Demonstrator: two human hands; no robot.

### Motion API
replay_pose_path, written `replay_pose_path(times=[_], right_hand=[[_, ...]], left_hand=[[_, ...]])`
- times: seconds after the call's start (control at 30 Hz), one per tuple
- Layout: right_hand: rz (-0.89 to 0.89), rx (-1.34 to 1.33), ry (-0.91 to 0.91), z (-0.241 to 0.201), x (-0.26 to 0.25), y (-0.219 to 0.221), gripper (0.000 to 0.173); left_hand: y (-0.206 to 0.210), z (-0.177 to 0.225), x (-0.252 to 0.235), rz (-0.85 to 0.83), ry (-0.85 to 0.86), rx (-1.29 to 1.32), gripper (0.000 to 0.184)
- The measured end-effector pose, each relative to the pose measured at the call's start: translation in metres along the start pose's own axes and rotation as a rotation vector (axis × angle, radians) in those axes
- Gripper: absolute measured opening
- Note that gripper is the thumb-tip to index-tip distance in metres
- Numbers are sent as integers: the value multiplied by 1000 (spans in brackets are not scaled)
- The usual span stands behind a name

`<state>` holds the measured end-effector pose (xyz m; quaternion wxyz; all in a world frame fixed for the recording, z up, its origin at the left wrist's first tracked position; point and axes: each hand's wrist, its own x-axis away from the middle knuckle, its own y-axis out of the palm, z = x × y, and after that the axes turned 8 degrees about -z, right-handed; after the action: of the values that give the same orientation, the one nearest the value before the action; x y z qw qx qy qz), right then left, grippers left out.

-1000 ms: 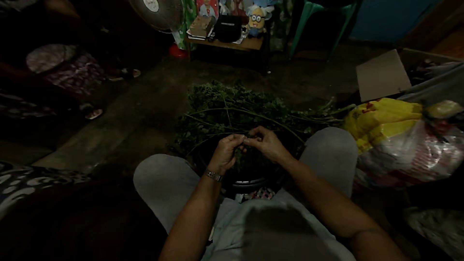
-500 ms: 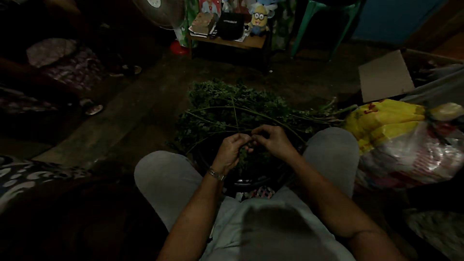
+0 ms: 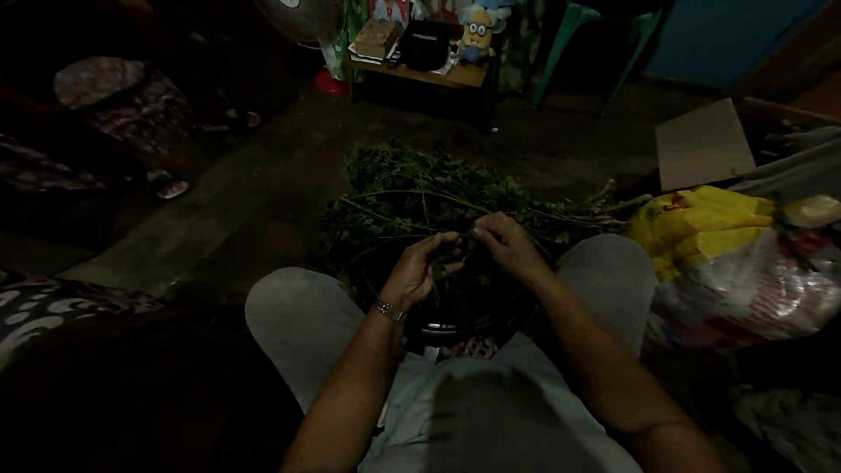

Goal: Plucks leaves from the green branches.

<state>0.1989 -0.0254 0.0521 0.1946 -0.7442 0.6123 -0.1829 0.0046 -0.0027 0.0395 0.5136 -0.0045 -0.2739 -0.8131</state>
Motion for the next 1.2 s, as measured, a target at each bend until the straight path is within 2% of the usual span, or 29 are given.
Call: replay_pose_path(times=[0.13,0.2,0.33,0.47,0.57,0.63,0.7,0.77,0.83,0.9,0.97,1.03,1.1,1.2], right_hand=[[-179,-2,41,-5,0,15,27],[-199,-24,37,-5,0,21,27],[-123,-1,54,-7,0,24,27],[-289,20,50,-1,-2,23,34],[-348,-41,93,-7,0,20,30],[-285,7,130,-8,0,17,29],[-191,215,127,-5,-1,13,31],[-129,428,133,-4,-1,10,31],[-75,568,131,-2,-1,12,27],[-74,639,119,-3,-1,13,24],[-98,695,59,-2,0,15,23],[-115,734,2,-2,0,16,23],[-68,757,-78,2,0,17,22],[29,775,-214,8,-1,17,18]], left_hand=[[-1,-3,-3,-31,6,4,38],[-4,-7,-5,-52,31,0,39],[-8,-10,-8,-51,80,6,40],[-11,-14,-10,-46,133,-9,38],[-10,-15,-12,-31,124,-111,39],[-12,-10,-10,84,84,-385,43],[-12,1,-3,244,80,-654,46],[-11,3,1,465,234,-814,41],[-17,-2,2,569,512,-936,39],[-22,-9,0,485,769,-1039,29],[-25,-16,-6,294,842,-1218,25],[-27,-21,-13,100,728,-1323,26],[-24,-22,-13,-35,544,-1286,25],[-20,-20,-9,-113,350,-1167,25]])
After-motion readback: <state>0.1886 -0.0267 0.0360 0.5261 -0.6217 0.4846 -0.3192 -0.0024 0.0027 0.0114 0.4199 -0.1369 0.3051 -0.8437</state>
